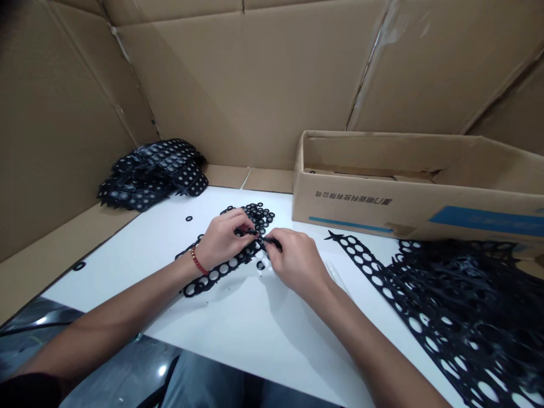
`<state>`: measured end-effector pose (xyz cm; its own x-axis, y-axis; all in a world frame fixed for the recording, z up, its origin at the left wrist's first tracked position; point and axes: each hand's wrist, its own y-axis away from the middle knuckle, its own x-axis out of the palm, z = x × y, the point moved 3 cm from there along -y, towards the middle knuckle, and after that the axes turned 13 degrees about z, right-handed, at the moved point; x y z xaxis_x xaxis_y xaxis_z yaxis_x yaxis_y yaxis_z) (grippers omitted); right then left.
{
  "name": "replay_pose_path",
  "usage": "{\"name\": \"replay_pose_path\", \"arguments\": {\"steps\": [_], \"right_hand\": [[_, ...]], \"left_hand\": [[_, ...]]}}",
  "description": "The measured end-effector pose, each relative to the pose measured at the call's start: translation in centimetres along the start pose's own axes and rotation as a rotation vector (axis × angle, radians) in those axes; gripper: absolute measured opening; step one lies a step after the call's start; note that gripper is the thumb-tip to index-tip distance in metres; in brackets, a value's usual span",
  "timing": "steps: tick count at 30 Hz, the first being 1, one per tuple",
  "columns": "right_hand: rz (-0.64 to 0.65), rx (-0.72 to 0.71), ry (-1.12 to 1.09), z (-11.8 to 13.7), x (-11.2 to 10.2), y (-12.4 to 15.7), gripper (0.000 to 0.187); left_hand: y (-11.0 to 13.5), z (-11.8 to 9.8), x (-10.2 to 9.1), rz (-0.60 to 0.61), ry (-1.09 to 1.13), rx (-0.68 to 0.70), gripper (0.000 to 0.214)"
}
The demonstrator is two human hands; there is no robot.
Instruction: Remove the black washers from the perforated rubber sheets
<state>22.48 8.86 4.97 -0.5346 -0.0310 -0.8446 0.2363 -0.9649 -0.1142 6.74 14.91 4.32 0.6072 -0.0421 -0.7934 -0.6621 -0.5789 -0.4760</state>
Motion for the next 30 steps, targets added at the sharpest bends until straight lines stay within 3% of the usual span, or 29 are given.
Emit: {"name": "replay_pose_path", "arguments": {"steps": [5,13,16,21,23,27,30], "right_hand": [[-0.060,-0.085,0.114,0.1,0.5,0.2,0.015],[-0.147,-0.165,0.194,-0.4,0.2,0.3,0.016],[-0.136,-0.173,0.177,-0.4,0.0,0.3,0.015],[-0.116,-0.152,0.152,-0.1,-0.4,0.4,0.015],[-0.095,-0.087,0.138,-0.1,-0.7,0.3,0.016],[0.064,0.134,-0.093,-0.9,-1.0,-0.2,0.020],[0.194,0.188,-0.356,-1.4,-0.8,-0.5,0.017]], "left_hand": [[0.2,-0.2,0.2,0.076,-0.034,0.011,0.004],[0.1,-1.3,-0.4,0.394,0.167,0.018,0.015],[-0.1,-0.5,-0.5,0.346,0.270,-0.050,0.028],[-0.3,3.1,-0.9,0.069,0.433,-0.350,0.035],[-0.2,4.3,-1.1,-0.002,0.393,-0.438,0.036],[-0.3,4.1,-1.2,0.104,0.020,-0.302,0.038],[-0.3,3.1,-0.9,0.193,-0.155,-0.213,0.041]]}}
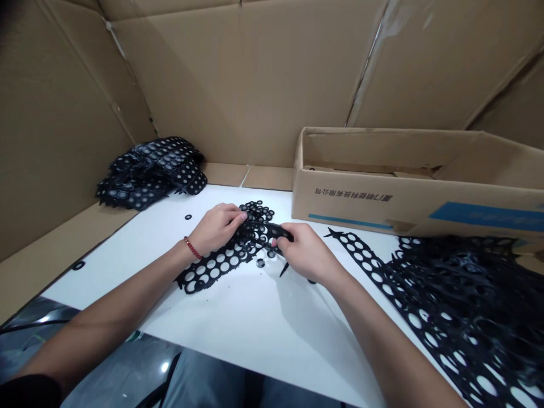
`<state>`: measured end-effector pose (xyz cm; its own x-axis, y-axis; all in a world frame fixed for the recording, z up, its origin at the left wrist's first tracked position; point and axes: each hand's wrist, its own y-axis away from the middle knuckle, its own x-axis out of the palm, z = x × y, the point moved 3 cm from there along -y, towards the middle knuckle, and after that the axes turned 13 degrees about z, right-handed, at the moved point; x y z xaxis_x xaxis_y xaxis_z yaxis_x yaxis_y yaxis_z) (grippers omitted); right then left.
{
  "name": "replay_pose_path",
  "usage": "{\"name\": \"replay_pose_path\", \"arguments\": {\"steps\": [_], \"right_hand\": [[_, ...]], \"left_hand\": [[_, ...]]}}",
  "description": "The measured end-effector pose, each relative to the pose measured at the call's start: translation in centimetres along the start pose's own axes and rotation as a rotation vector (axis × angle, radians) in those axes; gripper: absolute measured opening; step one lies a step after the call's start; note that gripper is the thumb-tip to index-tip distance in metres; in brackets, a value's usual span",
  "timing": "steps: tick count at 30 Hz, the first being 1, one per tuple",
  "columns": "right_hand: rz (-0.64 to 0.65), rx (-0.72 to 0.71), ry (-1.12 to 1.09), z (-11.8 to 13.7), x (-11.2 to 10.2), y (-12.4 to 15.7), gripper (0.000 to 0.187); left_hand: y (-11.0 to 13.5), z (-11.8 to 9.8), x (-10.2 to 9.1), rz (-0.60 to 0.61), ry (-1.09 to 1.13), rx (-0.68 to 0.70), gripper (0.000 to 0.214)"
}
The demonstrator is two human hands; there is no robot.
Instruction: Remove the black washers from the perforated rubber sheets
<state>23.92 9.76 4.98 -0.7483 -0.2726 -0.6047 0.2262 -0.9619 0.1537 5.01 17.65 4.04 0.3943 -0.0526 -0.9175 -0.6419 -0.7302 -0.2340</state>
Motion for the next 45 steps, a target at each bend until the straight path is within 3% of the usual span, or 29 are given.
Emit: {"name": "replay_pose_path", "arguments": {"steps": [5,8,10,14,18,23,28,39,45], "right_hand": [[0.020,0.027,-0.253,-0.1,0.3,-0.1,0.010],[0.012,0.034,-0.271,0.1,0.5,0.0,0.010],[0.004,0.019,-0.265,0.2,0.6,0.0,0.011],[-0.084,-0.054,-0.154,0.7,0.9,0.3,0.017],[-0.222,-0.135,0.071,1.4,1.7,1.1,0.015],[-0.267,-0.164,0.114,1.9,2.1,1.6,0.013],[-0.251,-0.178,0.110,2.0,1.7,1.6,0.013],[-0.274,-0.196,0.245,1.6,1.9,1.3,0.012],[-0.225,-0.190,0.161,1.5,1.3,1.3,0.013]], "left_hand": [[0.6,-2.9,-0.7,-0.110,0.051,0.183,0.032],[0.8,-4.5,-0.5,-0.018,0.220,0.290,0.025],[0.8,-4.8,-0.1,0.038,0.382,0.247,0.016],[0.7,-4.4,0.5,-0.040,0.552,0.097,0.010],[0.8,-4.6,0.8,-0.103,0.474,0.076,0.021],[1.0,-4.8,0.8,-0.220,0.187,0.111,0.028],[0.8,-4.5,0.6,-0.130,0.159,0.261,0.030],[0.7,-3.6,-0.3,-0.143,0.252,0.184,0.019],[0.6,-2.8,-0.8,0.015,0.441,0.097,0.012]]}}
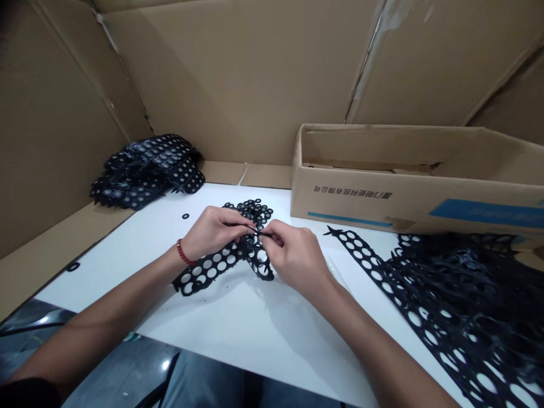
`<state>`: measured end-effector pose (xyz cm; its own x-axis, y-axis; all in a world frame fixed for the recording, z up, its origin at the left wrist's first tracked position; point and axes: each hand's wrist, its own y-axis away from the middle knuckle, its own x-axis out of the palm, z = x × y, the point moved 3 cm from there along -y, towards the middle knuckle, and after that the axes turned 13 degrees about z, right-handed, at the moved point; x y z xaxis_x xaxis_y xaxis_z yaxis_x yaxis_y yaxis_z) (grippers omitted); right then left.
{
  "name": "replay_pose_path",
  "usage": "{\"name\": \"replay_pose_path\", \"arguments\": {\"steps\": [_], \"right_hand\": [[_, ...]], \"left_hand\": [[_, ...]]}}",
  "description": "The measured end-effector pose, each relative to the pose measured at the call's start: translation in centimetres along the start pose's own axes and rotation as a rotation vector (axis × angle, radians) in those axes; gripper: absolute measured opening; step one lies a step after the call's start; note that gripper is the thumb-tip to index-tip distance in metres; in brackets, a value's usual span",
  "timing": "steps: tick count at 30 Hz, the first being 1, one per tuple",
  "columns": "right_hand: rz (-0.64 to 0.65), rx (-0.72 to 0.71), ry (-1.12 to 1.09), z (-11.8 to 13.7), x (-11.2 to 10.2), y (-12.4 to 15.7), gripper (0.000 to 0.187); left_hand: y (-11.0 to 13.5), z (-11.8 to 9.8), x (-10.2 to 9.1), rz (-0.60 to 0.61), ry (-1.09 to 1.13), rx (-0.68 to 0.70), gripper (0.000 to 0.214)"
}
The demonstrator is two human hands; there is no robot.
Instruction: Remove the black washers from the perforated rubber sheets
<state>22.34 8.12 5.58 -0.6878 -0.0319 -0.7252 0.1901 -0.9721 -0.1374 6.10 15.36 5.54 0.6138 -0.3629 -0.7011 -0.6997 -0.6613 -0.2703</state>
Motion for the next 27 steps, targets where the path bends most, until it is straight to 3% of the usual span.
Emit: {"name": "replay_pose_path", "arguments": {"steps": [4,8,12,18,23,27], "right_hand": [[0.025,0.021,-0.038,-0.3,-0.6,-0.2,0.015],[0.026,0.025,-0.020,-0.5,-0.8,-0.4,0.014],[0.046,0.077,-0.090,-1.1,-0.5,-0.8,0.013],[0.223,0.171,-0.362,-1.8,0.1,-1.4,0.017],[0.256,0.275,-0.454,-1.7,0.3,-1.3,0.010],[0.233,0.264,-0.479,-1.5,0.5,-1.2,0.013]], "left_hand": [[-0.2,0.1,-0.2,0.091,0.132,-0.030,0.017],[-0.2,0.1,-0.5,0.036,0.105,-0.034,0.016],[-0.2,0.3,-0.7,-0.009,-0.006,-0.071,0.023],[-0.5,1.4,0.4,0.115,-0.267,-0.095,0.041],[-0.4,0.1,1.1,0.133,-0.312,0.044,0.039],[-0.3,-1.0,1.7,0.215,-0.142,0.083,0.028]]}}
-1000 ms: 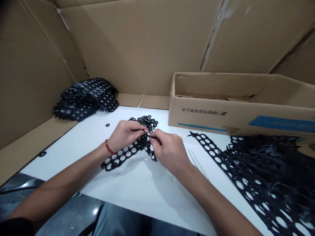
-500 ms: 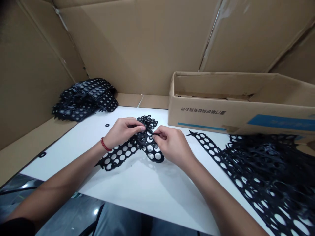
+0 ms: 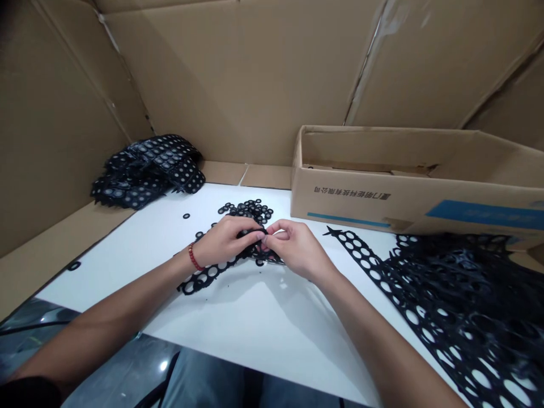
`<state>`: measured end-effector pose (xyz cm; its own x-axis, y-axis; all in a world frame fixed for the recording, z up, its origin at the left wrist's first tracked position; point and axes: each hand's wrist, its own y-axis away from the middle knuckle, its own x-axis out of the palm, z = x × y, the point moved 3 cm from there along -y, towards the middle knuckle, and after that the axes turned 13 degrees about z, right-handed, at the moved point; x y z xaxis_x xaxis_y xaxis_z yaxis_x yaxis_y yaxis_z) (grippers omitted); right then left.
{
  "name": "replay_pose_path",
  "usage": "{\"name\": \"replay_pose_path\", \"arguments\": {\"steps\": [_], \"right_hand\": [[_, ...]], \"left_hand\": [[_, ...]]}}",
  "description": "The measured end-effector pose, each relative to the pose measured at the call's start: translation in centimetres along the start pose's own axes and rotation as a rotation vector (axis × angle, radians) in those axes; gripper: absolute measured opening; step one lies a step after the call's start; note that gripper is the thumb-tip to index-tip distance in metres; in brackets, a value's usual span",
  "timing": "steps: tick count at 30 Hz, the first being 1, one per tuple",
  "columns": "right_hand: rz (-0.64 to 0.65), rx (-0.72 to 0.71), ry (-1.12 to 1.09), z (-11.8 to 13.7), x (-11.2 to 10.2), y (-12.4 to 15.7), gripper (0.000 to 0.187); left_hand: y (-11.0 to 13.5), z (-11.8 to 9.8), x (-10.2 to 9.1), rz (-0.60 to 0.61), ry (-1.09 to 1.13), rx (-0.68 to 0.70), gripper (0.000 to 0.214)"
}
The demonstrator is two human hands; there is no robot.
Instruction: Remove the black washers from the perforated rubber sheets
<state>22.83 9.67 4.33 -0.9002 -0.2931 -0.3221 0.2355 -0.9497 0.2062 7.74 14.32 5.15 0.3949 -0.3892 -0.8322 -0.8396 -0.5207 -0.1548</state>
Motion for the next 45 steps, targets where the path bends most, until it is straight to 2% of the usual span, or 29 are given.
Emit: {"name": "replay_pose_path", "arguments": {"steps": [5,10,13,16,18,21,27,30,34,36,41,45], "right_hand": [[-0.042,0.013,0.005,-0.4,0.3,-0.2,0.013],[-0.088,-0.070,0.136,-0.5,0.6,-0.2,0.015],[-0.183,-0.132,0.241,-0.2,0.8,0.3,0.014],[-0.293,-0.194,0.382,0.1,1.1,0.7,0.013],[-0.330,-0.223,0.435,0.1,1.3,0.8,0.013],[-0.352,-0.237,0.426,0.0,1.6,0.8,0.014],[-0.328,-0.249,0.309,-0.3,1.5,0.7,0.015],[-0.304,-0.229,0.251,-0.3,1.2,0.4,0.016],[-0.238,-0.145,0.229,-0.4,0.9,0.0,0.023],[-0.213,-0.140,0.256,-0.4,0.9,0.0,0.027],[-0.223,-0.241,0.328,-0.1,1.2,0.4,0.024],[-0.242,-0.254,0.301,-0.4,1.4,0.5,0.022]], "left_hand": [[0.2,0.5,0.2,-0.121,0.118,-0.070,0.026],[0.3,0.6,0.4,-0.134,0.211,-0.069,0.016],[0.5,0.5,0.6,-0.213,0.297,-0.124,0.017],[0.6,0.3,0.9,-0.322,0.314,-0.239,0.018],[0.6,0.2,1.1,-0.350,0.322,-0.292,0.017],[0.5,0.0,1.3,-0.359,0.360,-0.330,0.017],[0.4,0.1,1.3,-0.416,0.343,-0.322,0.016],[0.3,0.5,1.1,-0.395,0.404,-0.313,0.018],[0.3,1.0,1.0,-0.267,0.500,-0.246,0.022],[0.3,1.0,0.9,-0.242,0.509,-0.211,0.025],[0.4,0.8,0.9,-0.256,0.526,-0.270,0.020],[0.6,0.0,1.1,-0.305,0.388,-0.293,0.012]]}}
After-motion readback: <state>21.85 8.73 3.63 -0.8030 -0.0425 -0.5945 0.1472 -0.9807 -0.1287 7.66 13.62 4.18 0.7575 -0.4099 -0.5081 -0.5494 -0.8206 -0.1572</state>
